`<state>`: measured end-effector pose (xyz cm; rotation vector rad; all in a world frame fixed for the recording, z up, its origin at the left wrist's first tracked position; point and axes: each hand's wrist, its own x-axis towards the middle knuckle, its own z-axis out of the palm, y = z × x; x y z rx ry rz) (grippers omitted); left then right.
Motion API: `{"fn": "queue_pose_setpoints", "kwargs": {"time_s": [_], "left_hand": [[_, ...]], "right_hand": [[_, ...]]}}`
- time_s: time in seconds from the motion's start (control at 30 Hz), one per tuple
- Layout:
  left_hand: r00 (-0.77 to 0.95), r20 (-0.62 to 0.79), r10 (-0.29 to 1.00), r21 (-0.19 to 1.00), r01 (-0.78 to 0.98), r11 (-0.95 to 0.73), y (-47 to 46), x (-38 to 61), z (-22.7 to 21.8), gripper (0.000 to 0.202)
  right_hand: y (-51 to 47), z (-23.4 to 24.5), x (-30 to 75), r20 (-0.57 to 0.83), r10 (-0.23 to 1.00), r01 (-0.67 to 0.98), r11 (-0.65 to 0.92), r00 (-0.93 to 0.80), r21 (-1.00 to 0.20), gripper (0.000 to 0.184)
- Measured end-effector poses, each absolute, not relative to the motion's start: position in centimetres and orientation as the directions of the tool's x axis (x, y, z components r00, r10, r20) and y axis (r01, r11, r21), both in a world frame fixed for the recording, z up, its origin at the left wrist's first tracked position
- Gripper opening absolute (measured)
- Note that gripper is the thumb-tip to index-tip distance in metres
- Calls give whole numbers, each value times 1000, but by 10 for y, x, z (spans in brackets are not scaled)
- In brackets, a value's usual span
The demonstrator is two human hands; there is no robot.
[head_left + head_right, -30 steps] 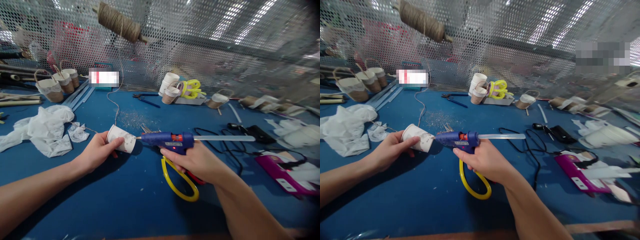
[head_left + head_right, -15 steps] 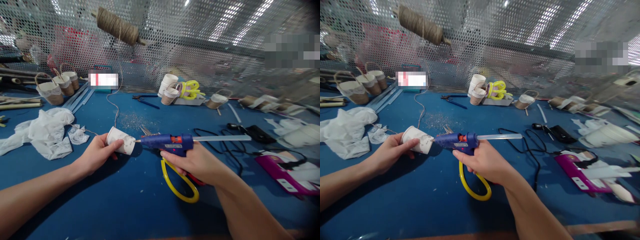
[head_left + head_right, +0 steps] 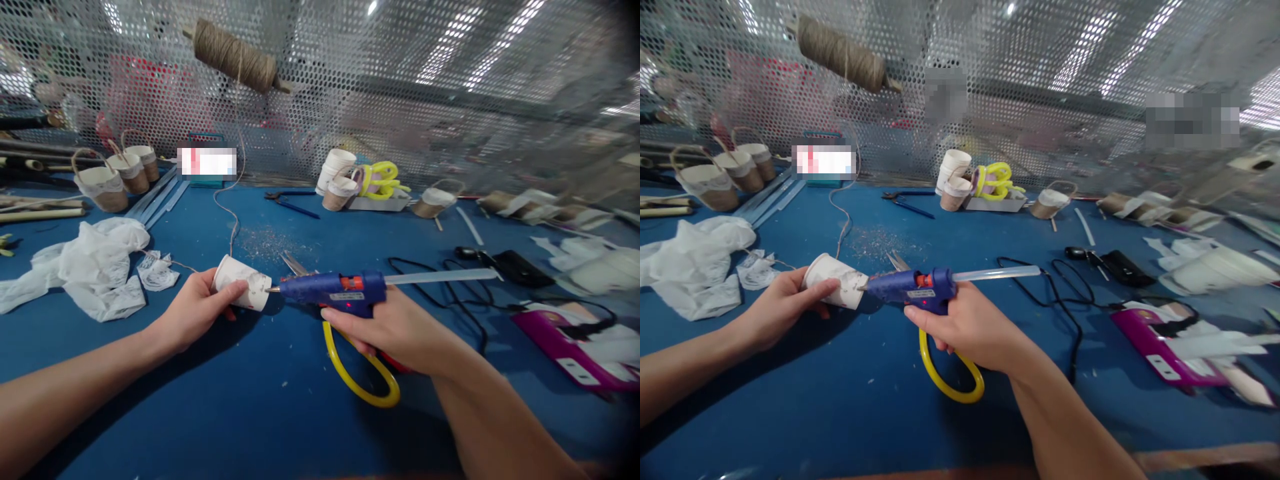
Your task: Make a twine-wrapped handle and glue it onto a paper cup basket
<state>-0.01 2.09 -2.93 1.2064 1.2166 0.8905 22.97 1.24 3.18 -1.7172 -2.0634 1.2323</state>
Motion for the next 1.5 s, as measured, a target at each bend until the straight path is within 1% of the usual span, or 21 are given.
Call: {"fn": "queue_pose_setpoints", "kwargs": {"time_s": [0.2, 0.37, 0.53, 0.77, 0.93, 1.07, 1.17, 1.3, 1.43, 1.5], "left_hand": [[163, -202, 966, 976, 117, 184, 20, 0, -30, 28], [162, -209, 964, 973, 131, 189, 20, 0, -33, 28], [169, -185, 968, 979, 113, 168, 22, -1, -36, 29], [152, -180, 972, 981, 100, 166, 19, 1, -34, 28], [133, -169, 977, 986, 25, 167, 18, 2, -34, 26], [131, -150, 980, 987, -43, 156, 17, 2, -34, 26], [115, -132, 985, 989, -58, 140, 16, 2, -35, 24], [97, -133, 986, 988, -72, 140, 16, 2, -36, 25], [100, -140, 985, 984, -94, 150, 16, 2, -35, 25], [98, -136, 986, 985, -90, 145, 17, 2, -35, 24]], "right_hand": [[14, 27, 229, -318, 909, 702, -40, -270, -711, 39], [12, 28, 230, -350, 889, 717, -36, -295, -696, 37], [13, 28, 229, -332, 904, 705, -50, -269, -708, 39], [12, 27, 230, -353, 895, 731, -47, -271, -681, 37], [10, 29, 230, -330, 904, 707, -45, -271, -705, 38], [6, 31, 233, -345, 906, 724, -65, -246, -687, 38], [5, 30, 234, -353, 907, 734, -77, -230, -675, 38], [6, 29, 233, -319, 912, 709, -47, -256, -704, 36], [6, 28, 231, -335, 916, 748, -63, -219, -661, 36], [6, 29, 232, -337, 913, 747, -56, -230, -663, 37]]}}
